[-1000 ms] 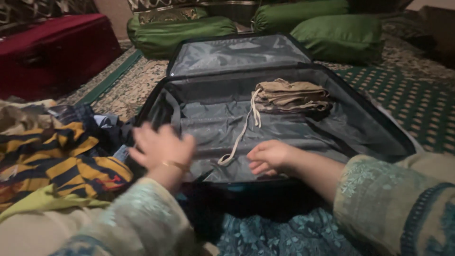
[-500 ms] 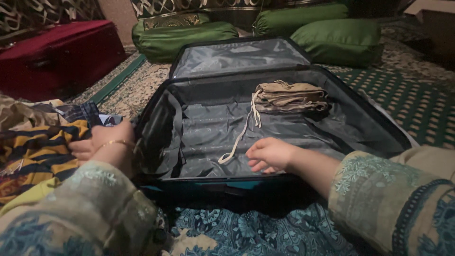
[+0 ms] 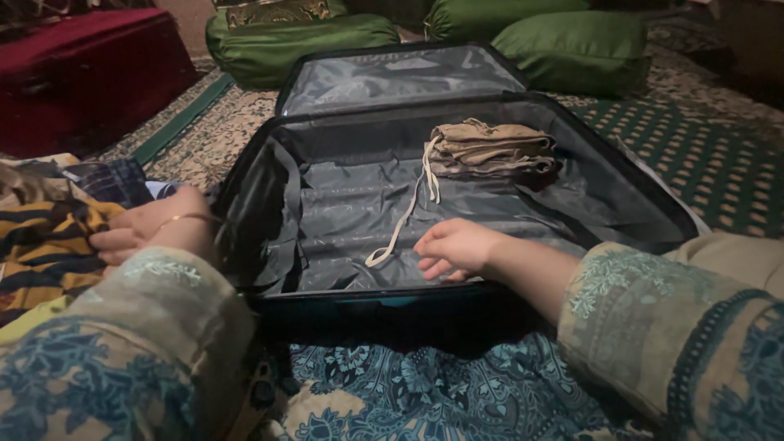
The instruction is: Pack various items of clothing into a black suitcase on the floor.
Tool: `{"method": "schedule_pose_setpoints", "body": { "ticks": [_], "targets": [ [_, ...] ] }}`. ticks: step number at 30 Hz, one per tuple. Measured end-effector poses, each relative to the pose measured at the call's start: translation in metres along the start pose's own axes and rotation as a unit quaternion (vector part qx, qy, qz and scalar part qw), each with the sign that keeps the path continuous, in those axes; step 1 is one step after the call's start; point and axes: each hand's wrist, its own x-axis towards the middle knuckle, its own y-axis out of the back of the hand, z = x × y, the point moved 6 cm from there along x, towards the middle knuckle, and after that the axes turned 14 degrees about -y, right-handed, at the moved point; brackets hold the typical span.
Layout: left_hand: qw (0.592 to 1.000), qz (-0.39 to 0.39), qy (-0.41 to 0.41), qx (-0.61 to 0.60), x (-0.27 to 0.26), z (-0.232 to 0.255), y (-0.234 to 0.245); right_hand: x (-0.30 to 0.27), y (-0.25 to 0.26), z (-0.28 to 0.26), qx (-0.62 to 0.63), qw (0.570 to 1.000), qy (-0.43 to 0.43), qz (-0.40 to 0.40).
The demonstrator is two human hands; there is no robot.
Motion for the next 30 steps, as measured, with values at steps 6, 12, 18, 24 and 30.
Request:
{"method": "schedule_pose_setpoints", "body": {
  "ticks": [6, 12, 18, 24, 30],
  "targets": [
    [0.999, 0.037, -0.036, -0.015, -0.002, 0.005, -0.006, 0.005, -0.002, 0.002, -0.004, 1.0, -0.01, -0.008],
    [0.994, 0.067, -0.082, -0.038, -0.014, 0.032, -0.014, 0.024, -0.001, 0.012, 0.019, 0.999, -0.03, -0.016],
    [0.942, -0.028, -0.252, -0.22, -0.119, 0.124, -0.029, -0.037, -0.006, -0.023, 0.238, 0.966, -0.036, -0.093],
    [0.847, -0.288, -0.229, -0.383, -0.2, 0.141, -0.021, -0.062, -0.004, -0.034, 0.391, 0.905, 0.023, -0.167],
    [0.78, -0.329, -0.336, -0.412, -0.245, 0.149, -0.011, -0.022, 0.025, -0.009, 0.374, 0.914, 0.019, -0.155]
  ]
}}
